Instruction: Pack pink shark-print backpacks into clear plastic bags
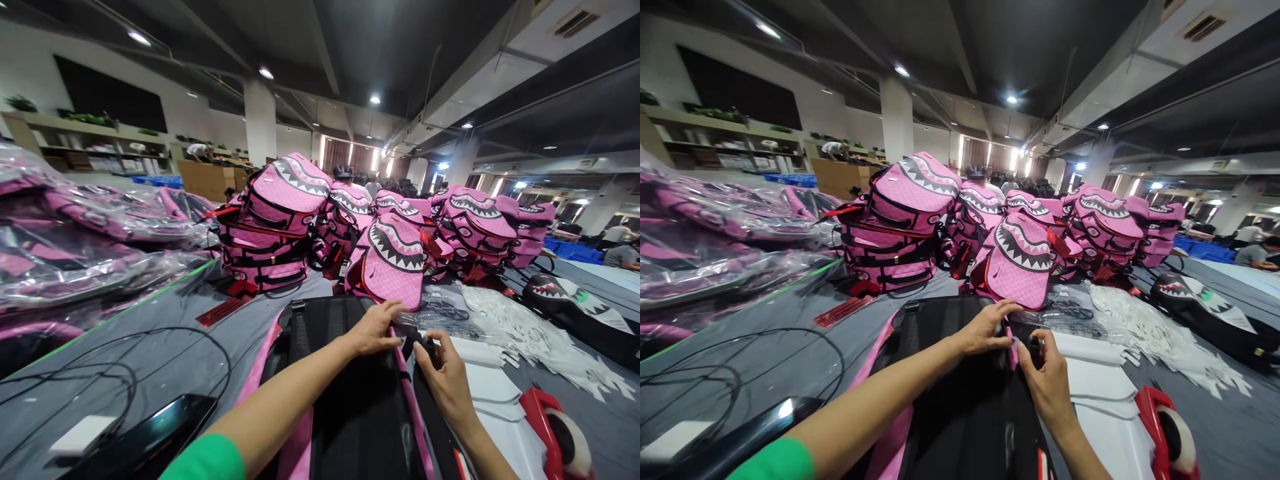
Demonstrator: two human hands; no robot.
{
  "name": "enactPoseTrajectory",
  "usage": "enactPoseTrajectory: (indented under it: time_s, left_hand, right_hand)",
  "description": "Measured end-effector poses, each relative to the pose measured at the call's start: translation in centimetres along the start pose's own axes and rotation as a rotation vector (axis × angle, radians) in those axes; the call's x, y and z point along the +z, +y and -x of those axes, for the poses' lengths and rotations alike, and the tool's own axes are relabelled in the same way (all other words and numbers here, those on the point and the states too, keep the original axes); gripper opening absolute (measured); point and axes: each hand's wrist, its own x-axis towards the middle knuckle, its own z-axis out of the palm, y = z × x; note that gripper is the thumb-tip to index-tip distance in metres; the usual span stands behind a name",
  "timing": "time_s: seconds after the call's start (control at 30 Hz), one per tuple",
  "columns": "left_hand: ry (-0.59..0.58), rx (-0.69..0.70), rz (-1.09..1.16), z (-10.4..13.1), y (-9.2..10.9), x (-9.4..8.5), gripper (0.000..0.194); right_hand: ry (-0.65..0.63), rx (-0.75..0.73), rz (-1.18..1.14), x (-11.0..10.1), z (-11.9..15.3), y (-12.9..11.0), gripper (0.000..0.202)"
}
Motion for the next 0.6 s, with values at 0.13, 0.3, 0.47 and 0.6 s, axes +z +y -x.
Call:
enactPoseTrajectory:
  time_s: [0.13,0.3,0.47,0.6]
  left_hand:
    - [-0.198,0.203,0.086,-2.2,3.8,-0.6,0.036]
    - [-0.165,0.225,-0.3,-4.8,4.7,-3.0,0.014]
    - [-0.128,-0.01,-0.336,1.0,4.5,-3.4,0.003]
    - [-0.038,-0.479,0.064,7.0,7.0,-1.5,0.015]
  right_hand:
    - [-0.103,0.056,0.025,-2.3,-2.2,0.1,0.047]
    - [-0.225,0.182,-0.061,-4.6,-5.6,-0.3,0.058]
    - [-0.493,0.191,-0.187,-5.3,-8.1,-0.6,0.065]
    - [-0.491,0.135,-0.217,-3.4,-10.2,-0.6,0.06]
